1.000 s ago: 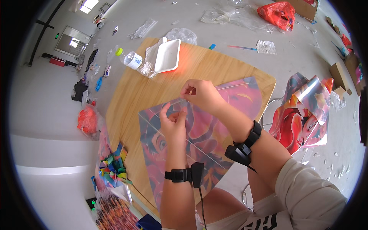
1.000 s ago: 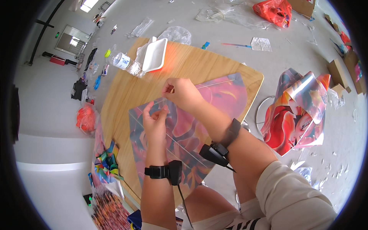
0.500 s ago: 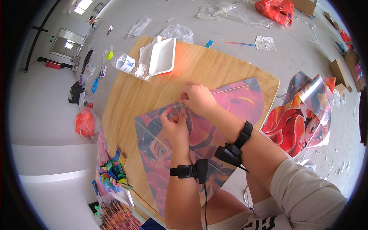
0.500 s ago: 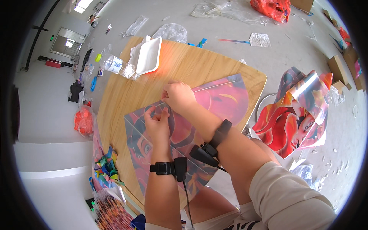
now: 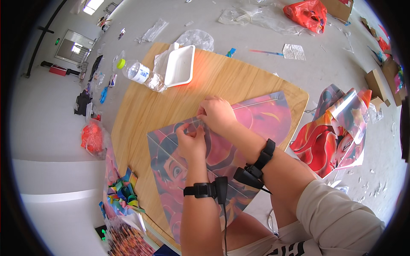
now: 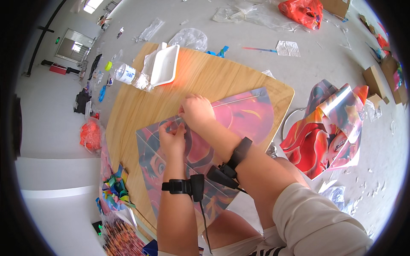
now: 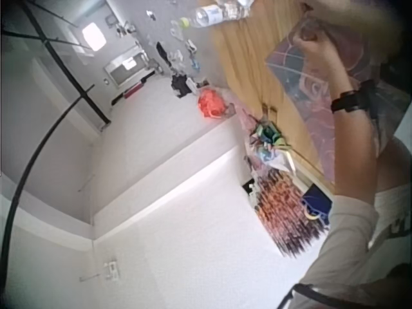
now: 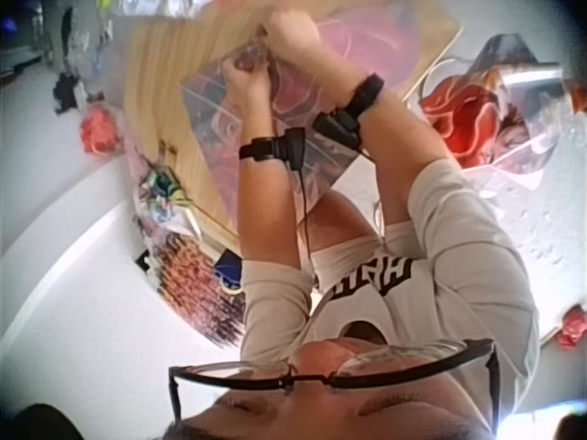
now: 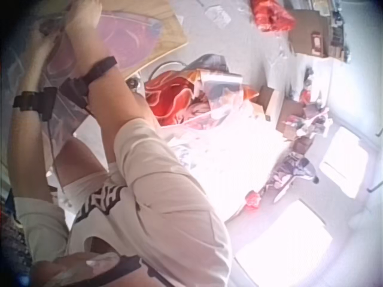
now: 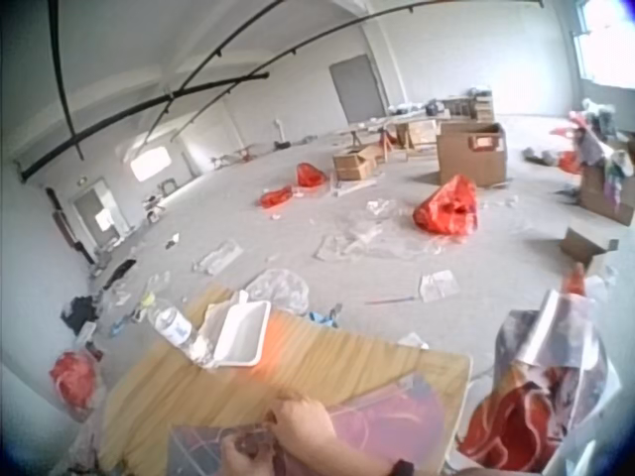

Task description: The recorder is assembling a colorful kite by fitting fiberglass rods into the sail and securing them with tape.

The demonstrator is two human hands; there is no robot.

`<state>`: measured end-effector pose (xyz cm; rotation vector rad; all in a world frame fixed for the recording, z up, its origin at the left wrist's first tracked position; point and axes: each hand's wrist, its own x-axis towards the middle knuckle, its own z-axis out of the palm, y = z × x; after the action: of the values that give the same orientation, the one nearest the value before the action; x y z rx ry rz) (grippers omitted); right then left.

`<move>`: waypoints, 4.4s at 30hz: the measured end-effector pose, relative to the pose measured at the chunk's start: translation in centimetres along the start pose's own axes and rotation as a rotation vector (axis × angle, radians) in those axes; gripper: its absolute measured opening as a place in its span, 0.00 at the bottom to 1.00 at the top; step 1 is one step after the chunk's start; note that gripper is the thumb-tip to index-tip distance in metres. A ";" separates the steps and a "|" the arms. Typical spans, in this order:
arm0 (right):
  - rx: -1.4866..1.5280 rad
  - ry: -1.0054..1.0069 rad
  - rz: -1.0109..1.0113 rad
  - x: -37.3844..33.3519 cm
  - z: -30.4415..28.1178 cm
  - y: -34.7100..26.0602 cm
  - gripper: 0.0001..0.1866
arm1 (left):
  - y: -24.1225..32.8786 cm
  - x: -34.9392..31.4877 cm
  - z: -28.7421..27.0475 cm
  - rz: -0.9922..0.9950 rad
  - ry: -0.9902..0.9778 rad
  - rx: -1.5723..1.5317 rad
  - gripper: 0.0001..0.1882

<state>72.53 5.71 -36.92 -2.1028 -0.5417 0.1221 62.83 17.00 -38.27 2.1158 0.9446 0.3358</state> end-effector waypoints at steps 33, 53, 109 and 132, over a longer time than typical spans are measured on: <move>-0.686 -0.390 -0.158 -8.2 0.1 -4.0 0.41 | -1.3 -17.2 -14.3 0.031 0.043 -0.346 0.11; 0.002 -0.526 -0.341 -29.4 -15.6 -10.5 0.21 | -5.3 -39.2 -17.9 0.348 -0.013 0.095 0.14; 0.236 -0.566 -0.192 -43.8 -15.7 -6.2 0.15 | -33.0 -53.3 -28.2 -0.543 0.428 -0.916 0.16; -0.043 -0.417 -0.222 -43.4 -19.0 -5.2 0.16 | -42.5 -50.9 -33.4 -0.645 0.906 -0.916 0.15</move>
<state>37.33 -24.96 -27.18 -2.0488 -1.0288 0.4294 -11.16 16.49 -44.39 0.7112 1.5095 1.1602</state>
